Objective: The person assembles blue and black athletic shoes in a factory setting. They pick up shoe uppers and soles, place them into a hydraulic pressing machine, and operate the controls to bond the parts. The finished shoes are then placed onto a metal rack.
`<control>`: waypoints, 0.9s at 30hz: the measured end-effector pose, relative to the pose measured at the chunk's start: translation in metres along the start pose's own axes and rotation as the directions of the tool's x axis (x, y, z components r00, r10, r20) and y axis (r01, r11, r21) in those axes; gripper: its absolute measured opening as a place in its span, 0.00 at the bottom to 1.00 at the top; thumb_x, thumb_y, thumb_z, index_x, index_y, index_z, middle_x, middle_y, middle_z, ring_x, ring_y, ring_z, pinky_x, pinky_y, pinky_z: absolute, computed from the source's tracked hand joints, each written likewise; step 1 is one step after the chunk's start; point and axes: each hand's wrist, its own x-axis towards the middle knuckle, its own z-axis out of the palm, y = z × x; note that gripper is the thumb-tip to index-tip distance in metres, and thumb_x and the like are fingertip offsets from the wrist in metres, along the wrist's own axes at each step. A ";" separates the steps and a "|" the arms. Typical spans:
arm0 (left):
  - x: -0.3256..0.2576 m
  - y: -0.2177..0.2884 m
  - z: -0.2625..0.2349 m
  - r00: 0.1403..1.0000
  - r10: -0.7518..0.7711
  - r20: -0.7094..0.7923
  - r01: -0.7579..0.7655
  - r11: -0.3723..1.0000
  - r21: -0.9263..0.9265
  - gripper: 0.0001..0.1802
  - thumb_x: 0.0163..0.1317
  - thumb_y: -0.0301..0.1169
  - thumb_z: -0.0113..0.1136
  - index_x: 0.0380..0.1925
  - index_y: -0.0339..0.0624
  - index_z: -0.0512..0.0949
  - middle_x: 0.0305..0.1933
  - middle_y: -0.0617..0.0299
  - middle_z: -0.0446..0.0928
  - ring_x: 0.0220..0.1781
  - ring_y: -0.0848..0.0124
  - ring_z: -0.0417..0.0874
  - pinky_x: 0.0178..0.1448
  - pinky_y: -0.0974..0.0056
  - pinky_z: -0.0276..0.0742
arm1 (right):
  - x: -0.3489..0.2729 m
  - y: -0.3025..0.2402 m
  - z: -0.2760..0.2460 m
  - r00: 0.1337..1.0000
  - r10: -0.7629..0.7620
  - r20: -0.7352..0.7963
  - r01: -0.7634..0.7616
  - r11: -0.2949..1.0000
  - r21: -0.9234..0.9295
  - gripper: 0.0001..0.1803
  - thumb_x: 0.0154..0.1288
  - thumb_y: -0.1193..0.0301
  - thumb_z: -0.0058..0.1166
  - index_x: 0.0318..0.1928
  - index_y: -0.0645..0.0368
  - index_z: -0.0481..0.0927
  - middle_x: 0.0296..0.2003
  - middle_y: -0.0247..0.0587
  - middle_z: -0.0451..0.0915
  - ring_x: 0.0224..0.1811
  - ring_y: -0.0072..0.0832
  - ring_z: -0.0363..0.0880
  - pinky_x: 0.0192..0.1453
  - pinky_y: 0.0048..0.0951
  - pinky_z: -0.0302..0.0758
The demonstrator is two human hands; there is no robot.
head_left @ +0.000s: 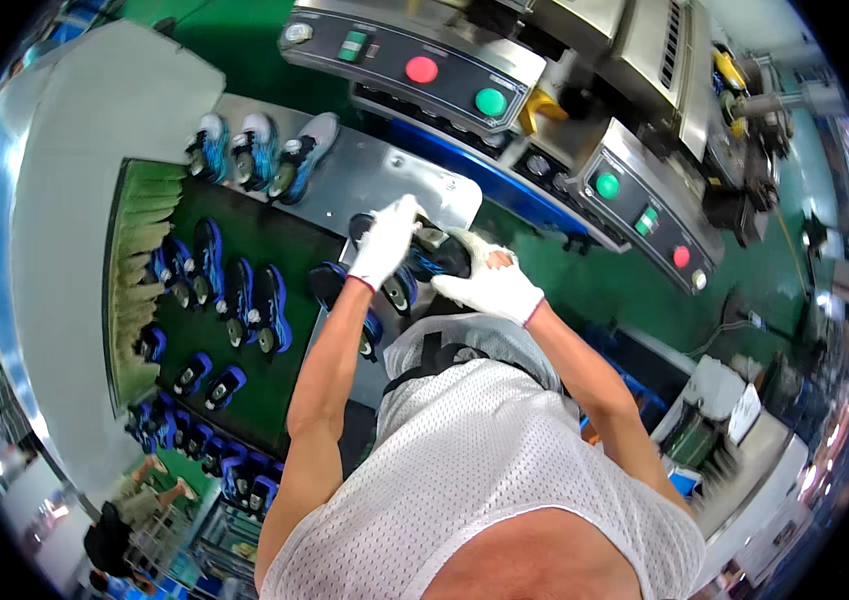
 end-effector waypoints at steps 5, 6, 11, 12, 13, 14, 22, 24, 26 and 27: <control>-0.028 0.027 0.007 0.965 -0.108 -0.239 0.060 0.978 -0.200 0.18 0.72 0.39 0.58 0.49 0.34 0.80 0.49 0.48 0.82 0.53 0.57 0.84 0.58 0.57 0.77 | 0.000 0.009 0.002 0.983 -0.181 -0.041 0.176 0.979 -0.100 0.45 0.54 0.56 0.69 0.69 0.66 0.70 0.64 0.61 0.76 0.69 0.50 0.74 0.72 0.41 0.70; -0.036 0.036 0.003 0.930 -0.221 -0.293 0.137 0.950 -0.282 0.19 0.71 0.40 0.60 0.50 0.34 0.80 0.50 0.49 0.82 0.53 0.58 0.83 0.58 0.57 0.77 | 0.002 0.012 0.006 0.963 -0.259 -0.074 0.246 0.958 -0.150 0.45 0.53 0.58 0.69 0.69 0.66 0.70 0.64 0.62 0.75 0.69 0.50 0.73 0.73 0.42 0.70; -0.091 0.050 0.011 0.615 -0.552 -0.563 0.230 0.809 -0.542 0.26 0.68 0.40 0.66 0.59 0.37 0.73 0.47 0.52 0.81 0.48 0.66 0.84 0.52 0.60 0.80 | 0.035 -0.003 0.029 0.724 -0.687 0.068 0.650 0.645 -0.401 0.41 0.50 0.69 0.70 0.66 0.68 0.71 0.63 0.62 0.74 0.67 0.55 0.73 0.72 0.46 0.70; -0.102 0.036 0.022 0.588 -0.682 -0.435 0.264 0.670 -0.694 0.28 0.69 0.42 0.66 0.61 0.36 0.71 0.43 0.56 0.81 0.41 0.71 0.84 0.45 0.64 0.80 | 0.039 -0.009 0.035 0.701 -0.700 0.133 0.687 0.616 -0.385 0.41 0.50 0.69 0.70 0.66 0.68 0.70 0.63 0.61 0.74 0.67 0.56 0.72 0.72 0.48 0.69; -0.110 0.039 0.025 0.507 -0.782 -0.362 0.233 0.529 -0.816 0.30 0.68 0.45 0.67 0.60 0.36 0.72 0.40 0.58 0.81 0.38 0.73 0.82 0.42 0.65 0.79 | 0.043 -0.012 0.042 0.656 -0.721 0.221 0.740 0.559 -0.374 0.43 0.50 0.66 0.71 0.67 0.67 0.70 0.63 0.62 0.74 0.67 0.58 0.72 0.72 0.51 0.69; -0.118 0.045 0.022 0.447 -0.853 -0.270 0.165 0.375 -0.912 0.32 0.67 0.49 0.67 0.59 0.36 0.72 0.37 0.60 0.80 0.35 0.75 0.81 0.39 0.67 0.78 | 0.046 -0.018 0.046 0.609 -0.733 0.302 0.784 0.499 -0.370 0.44 0.51 0.63 0.72 0.67 0.66 0.70 0.64 0.63 0.73 0.67 0.61 0.71 0.72 0.53 0.68; -0.194 0.044 0.028 0.132 -0.959 -0.250 -0.163 0.228 -0.960 0.38 0.58 0.43 0.74 0.62 0.38 0.68 0.44 0.56 0.80 0.33 0.72 0.82 0.37 0.64 0.81 | 0.023 -0.069 0.098 0.314 -0.694 0.648 0.949 0.249 -0.192 0.51 0.42 0.73 0.69 0.72 0.61 0.64 0.70 0.59 0.66 0.75 0.62 0.59 0.77 0.55 0.60; -0.206 0.070 0.022 0.013 -0.933 -0.359 -0.036 0.358 -0.933 0.36 0.56 0.39 0.74 0.61 0.41 0.68 0.45 0.54 0.79 0.31 0.70 0.82 0.36 0.63 0.81 | 0.024 -0.052 0.106 0.267 -0.742 0.615 0.963 0.237 -0.132 0.48 0.45 0.74 0.67 0.71 0.64 0.64 0.70 0.64 0.64 0.75 0.64 0.59 0.78 0.55 0.59; -0.209 0.073 0.046 -0.007 -0.875 -0.484 0.000 0.484 -0.875 0.37 0.57 0.40 0.72 0.63 0.44 0.66 0.52 0.48 0.77 0.43 0.61 0.84 0.47 0.57 0.81 | 0.021 -0.029 0.119 0.279 -0.765 0.580 0.959 0.249 -0.134 0.49 0.47 0.73 0.67 0.72 0.66 0.62 0.72 0.65 0.62 0.76 0.62 0.58 0.79 0.54 0.57; -0.209 0.072 0.060 -0.055 -0.831 -0.553 0.075 0.549 -0.833 0.37 0.57 0.42 0.70 0.64 0.46 0.66 0.57 0.47 0.75 0.54 0.54 0.83 0.56 0.54 0.80 | 0.013 -0.021 0.124 0.275 -0.783 0.558 0.961 0.234 -0.146 0.49 0.50 0.73 0.66 0.74 0.67 0.60 0.73 0.66 0.60 0.77 0.58 0.58 0.80 0.51 0.57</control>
